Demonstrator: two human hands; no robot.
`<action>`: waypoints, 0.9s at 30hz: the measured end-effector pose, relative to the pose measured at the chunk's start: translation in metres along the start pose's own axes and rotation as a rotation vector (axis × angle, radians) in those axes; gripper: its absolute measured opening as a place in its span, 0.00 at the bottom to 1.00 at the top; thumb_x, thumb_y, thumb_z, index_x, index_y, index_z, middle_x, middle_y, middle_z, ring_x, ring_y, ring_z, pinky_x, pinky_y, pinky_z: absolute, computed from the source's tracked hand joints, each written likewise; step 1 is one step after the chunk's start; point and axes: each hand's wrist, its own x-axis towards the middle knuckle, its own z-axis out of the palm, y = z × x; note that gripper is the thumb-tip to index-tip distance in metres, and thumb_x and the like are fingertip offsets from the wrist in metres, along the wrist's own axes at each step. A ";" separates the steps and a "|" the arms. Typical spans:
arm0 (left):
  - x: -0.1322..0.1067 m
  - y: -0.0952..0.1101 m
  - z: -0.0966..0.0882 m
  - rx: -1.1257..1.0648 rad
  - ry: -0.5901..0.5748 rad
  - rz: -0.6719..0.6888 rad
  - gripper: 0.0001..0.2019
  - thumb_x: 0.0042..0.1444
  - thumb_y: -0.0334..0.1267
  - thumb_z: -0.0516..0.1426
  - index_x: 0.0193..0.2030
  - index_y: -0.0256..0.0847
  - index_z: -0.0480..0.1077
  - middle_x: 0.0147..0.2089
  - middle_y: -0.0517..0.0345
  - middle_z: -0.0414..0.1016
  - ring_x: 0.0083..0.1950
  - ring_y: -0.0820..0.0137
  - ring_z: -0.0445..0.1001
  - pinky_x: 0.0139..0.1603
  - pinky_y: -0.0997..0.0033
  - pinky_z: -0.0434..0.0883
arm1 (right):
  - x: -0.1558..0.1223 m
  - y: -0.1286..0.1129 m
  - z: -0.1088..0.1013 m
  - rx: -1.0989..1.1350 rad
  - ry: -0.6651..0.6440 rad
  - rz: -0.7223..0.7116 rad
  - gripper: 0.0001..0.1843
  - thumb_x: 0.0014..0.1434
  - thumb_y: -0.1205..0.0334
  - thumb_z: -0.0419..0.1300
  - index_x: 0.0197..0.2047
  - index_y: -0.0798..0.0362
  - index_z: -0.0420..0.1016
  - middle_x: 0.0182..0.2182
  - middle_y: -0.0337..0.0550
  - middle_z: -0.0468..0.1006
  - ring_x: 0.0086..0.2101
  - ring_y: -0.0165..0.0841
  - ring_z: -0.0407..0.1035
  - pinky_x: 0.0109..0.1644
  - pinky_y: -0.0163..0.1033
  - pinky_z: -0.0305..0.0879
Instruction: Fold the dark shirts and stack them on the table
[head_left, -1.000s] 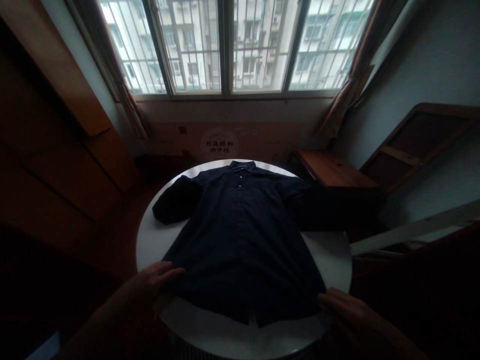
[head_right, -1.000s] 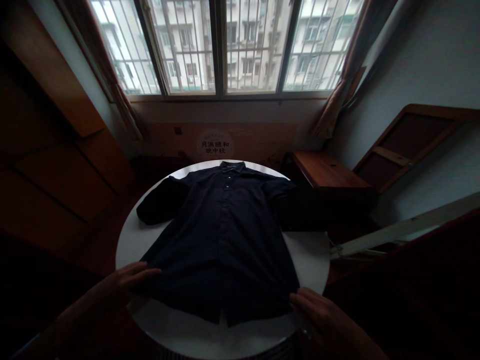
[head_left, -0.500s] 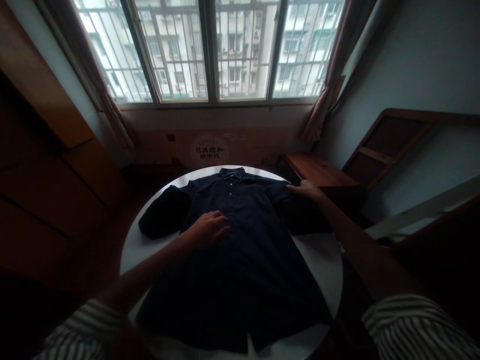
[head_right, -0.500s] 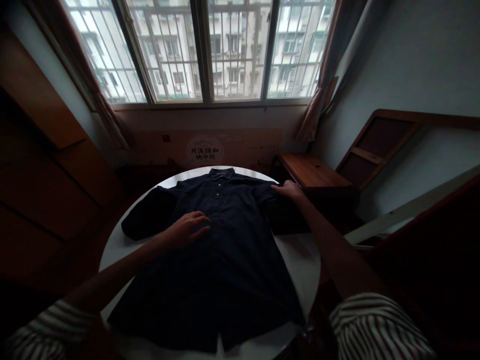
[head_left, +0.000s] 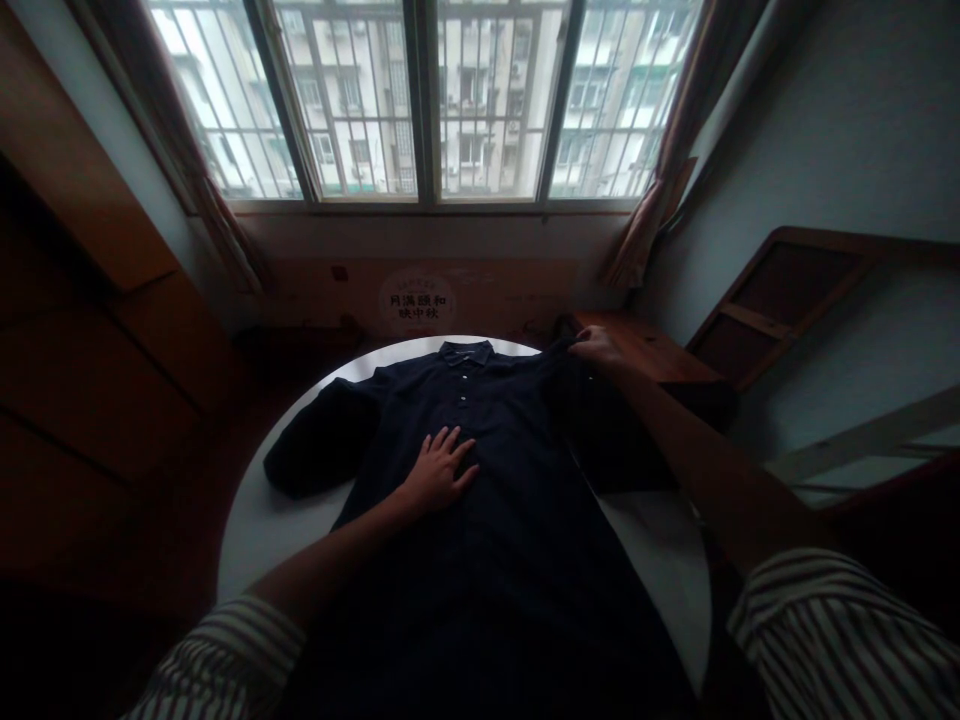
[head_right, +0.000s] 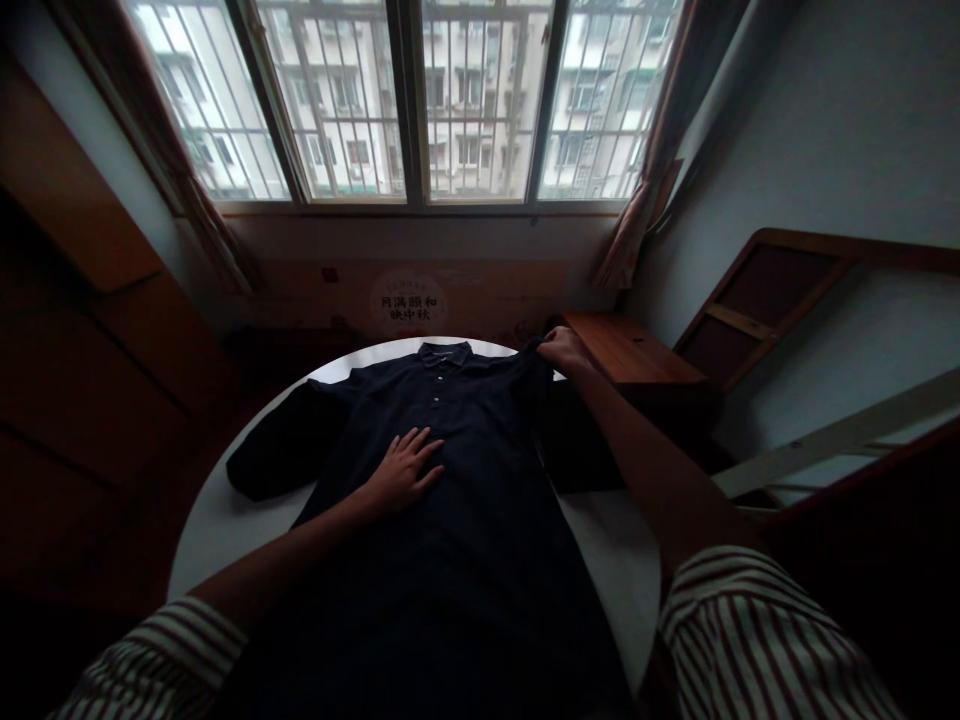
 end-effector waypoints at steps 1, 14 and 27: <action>0.000 0.000 -0.001 -0.005 0.000 0.000 0.29 0.68 0.57 0.45 0.70 0.47 0.59 0.75 0.46 0.52 0.75 0.52 0.49 0.71 0.42 0.50 | 0.003 -0.009 0.002 0.030 -0.027 -0.013 0.16 0.59 0.64 0.64 0.50 0.62 0.72 0.38 0.52 0.79 0.34 0.32 0.74 0.35 0.32 0.69; -0.001 0.001 -0.002 -0.034 -0.002 0.008 0.30 0.68 0.57 0.45 0.71 0.46 0.58 0.75 0.44 0.51 0.75 0.51 0.47 0.71 0.41 0.49 | 0.047 -0.009 0.083 -0.290 -0.256 -0.005 0.31 0.56 0.62 0.69 0.60 0.62 0.69 0.47 0.60 0.79 0.42 0.43 0.77 0.38 0.40 0.76; -0.005 0.003 0.000 -0.056 0.025 0.019 0.28 0.67 0.55 0.48 0.69 0.46 0.60 0.74 0.44 0.52 0.74 0.49 0.50 0.70 0.40 0.52 | 0.039 -0.012 0.097 -0.554 -0.130 -0.103 0.22 0.70 0.64 0.51 0.63 0.64 0.64 0.59 0.68 0.65 0.57 0.50 0.65 0.56 0.54 0.65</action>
